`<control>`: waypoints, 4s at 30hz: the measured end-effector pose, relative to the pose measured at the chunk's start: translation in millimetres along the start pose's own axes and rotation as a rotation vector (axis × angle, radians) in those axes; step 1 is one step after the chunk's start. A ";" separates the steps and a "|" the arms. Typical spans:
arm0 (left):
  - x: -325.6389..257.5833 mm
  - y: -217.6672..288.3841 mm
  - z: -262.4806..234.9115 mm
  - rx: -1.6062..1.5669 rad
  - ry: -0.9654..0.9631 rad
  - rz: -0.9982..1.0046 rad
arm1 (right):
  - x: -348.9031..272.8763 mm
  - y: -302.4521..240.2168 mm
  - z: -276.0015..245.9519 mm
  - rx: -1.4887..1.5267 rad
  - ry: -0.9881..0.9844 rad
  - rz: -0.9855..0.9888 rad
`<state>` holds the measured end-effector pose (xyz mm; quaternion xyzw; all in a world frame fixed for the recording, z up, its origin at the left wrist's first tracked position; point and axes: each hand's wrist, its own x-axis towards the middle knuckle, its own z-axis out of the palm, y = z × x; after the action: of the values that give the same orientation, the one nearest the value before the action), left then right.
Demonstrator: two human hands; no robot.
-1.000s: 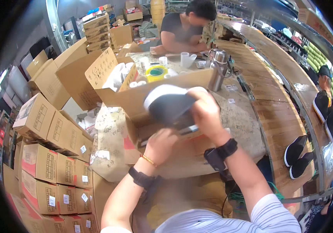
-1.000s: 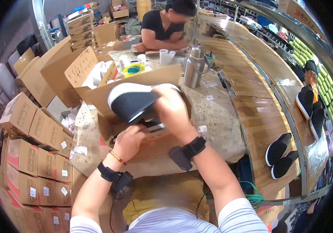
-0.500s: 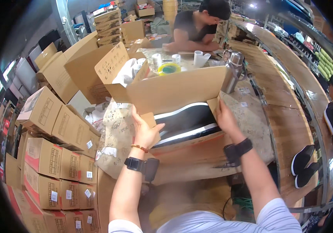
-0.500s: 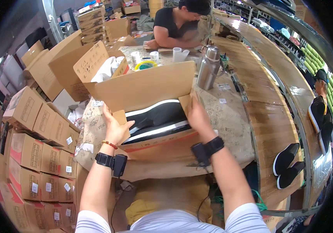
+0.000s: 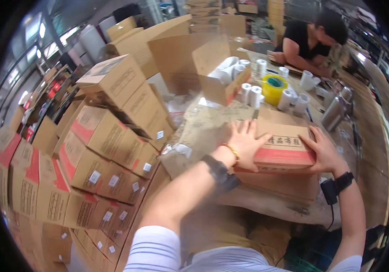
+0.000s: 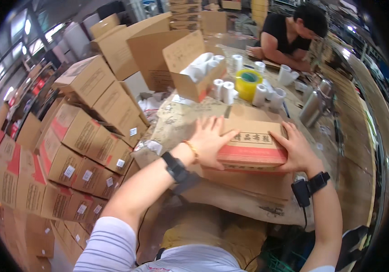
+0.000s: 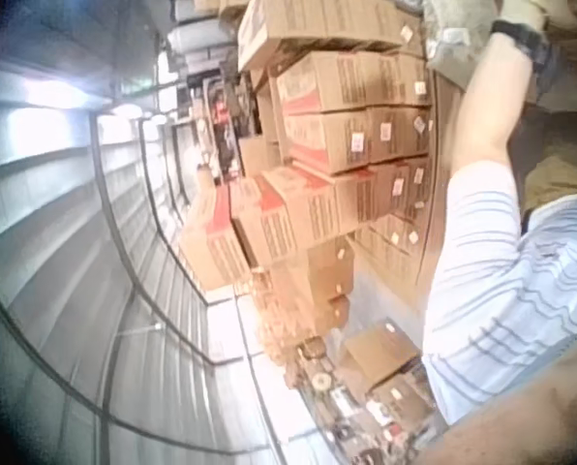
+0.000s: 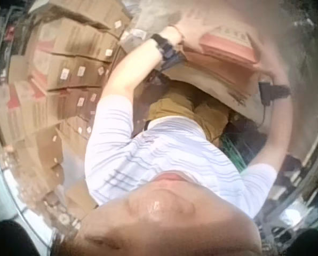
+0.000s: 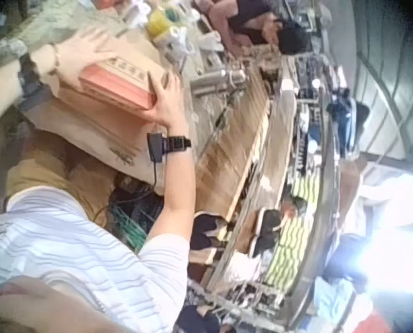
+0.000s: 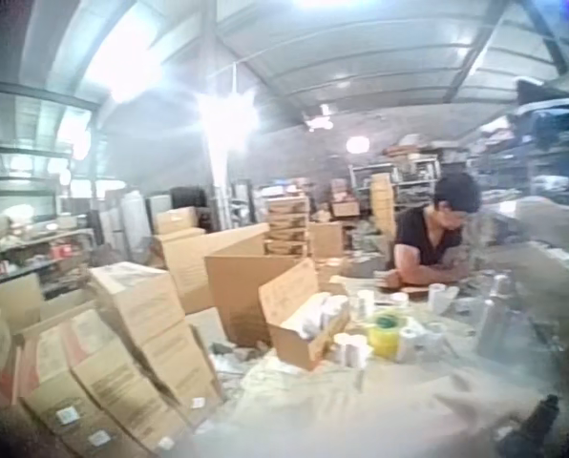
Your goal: Packing shoes into boxes and applying labels to the boxes in a manufacturing facility.
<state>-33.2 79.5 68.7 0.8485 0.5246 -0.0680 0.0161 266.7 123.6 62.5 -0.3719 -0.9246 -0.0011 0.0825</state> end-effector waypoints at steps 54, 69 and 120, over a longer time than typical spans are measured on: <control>-382.6 -118.1 -99.3 0.608 0.553 -1.445 | -34.0 -261.7 128.1 1.980 0.198 0.333; -144.6 -51.7 118.9 -0.476 0.719 -0.491 | -132.8 -49.1 134.5 0.151 0.748 0.687; 34.5 -38.6 38.1 -1.099 0.846 0.193 | -32.1 -4.0 30.3 0.310 0.792 0.613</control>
<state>-56.2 123.7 28.1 0.7139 0.3663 0.5451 0.2430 282.2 100.5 28.0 -0.5798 -0.6607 0.0195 0.4763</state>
